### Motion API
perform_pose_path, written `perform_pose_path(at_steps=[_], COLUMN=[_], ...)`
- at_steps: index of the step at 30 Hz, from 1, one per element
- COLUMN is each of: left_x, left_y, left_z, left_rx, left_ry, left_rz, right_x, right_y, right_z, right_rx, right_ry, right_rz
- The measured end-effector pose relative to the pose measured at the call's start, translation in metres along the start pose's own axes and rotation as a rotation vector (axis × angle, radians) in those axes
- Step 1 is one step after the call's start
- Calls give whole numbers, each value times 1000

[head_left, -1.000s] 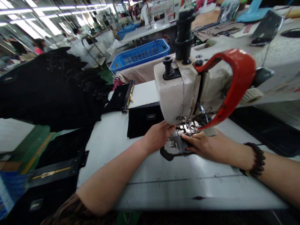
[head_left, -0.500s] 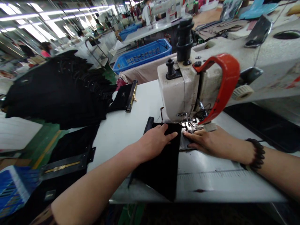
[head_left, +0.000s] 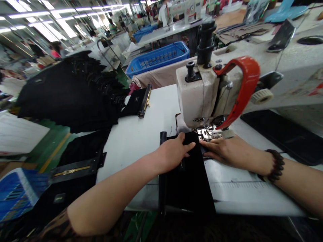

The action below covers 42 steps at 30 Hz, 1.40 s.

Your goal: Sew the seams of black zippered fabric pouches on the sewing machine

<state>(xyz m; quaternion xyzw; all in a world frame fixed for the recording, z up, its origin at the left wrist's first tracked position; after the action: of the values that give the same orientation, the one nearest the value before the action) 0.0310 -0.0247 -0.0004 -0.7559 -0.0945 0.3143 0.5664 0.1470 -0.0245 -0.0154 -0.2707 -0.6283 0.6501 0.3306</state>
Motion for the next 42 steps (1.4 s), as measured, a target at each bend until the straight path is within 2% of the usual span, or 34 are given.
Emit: perform_pose_path(at_steps=[7,9,11,14,16,19,21,23,25,28,29,31,34,36,39,40,42], left_x=[-5,-17,-32,-53,-62,-71,-77,-83,-82,-75,-75,-79,-90,-90,-83,-83,-85], left_y=[-3,-5,-6,1,6,5,2,1,1,7,8,6,5,7,14,15,12], left_z=[-4,-17,-39,-72,-81,-74,-60,-52,-60,-81,-84,-78,-60,-62,-75,-75,-67], left_rx=[-8,-8,-15,-54,-72,-201,-351,-427,-368,-203,-197,-301,-501,-455,-305,-316,-433], left_ry=[-28,-11,67,216,256,243,150,69,103,233,249,198,15,8,106,108,65], left_rz=[-57,-117,-186,-239,-298,-514,-705,-823,-783,-589,-574,-659,-829,-784,-605,-594,-684], right_x=[3,2,-5,-27,-47,-74,-86,-93,-96,-100,-101,-103,-102,-98,-94,-94,-93], right_y=[-2,-8,-18,-33,-39,-42,-39,-35,-32,-30,-31,-33,-35,-34,-36,-36,-36], right_z=[-3,0,4,20,39,66,78,85,89,92,93,93,94,97,102,101,99], right_rx=[-6,-17,-35,-39,13,136,181,209,227,244,256,296,326,317,328,345,376], right_ry=[8,8,32,65,41,31,50,61,60,22,10,6,52,49,26,36,72], right_rz=[-17,10,55,150,176,70,-74,-198,-299,-388,-406,-446,-485,-480,-508,-527,-546])
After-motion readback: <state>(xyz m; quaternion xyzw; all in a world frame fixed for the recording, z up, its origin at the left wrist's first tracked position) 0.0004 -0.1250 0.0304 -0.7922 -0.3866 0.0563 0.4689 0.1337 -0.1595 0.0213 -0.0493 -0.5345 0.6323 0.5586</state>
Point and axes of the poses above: each hand's wrist, its own x-axis towards the middle knuckle, its own y-axis out of the palm, z = x × y, the point moved 7 cm from there along x, towards the middle knuckle, and after that the axes turned 15 degrees about y, right-handed, at the moved point
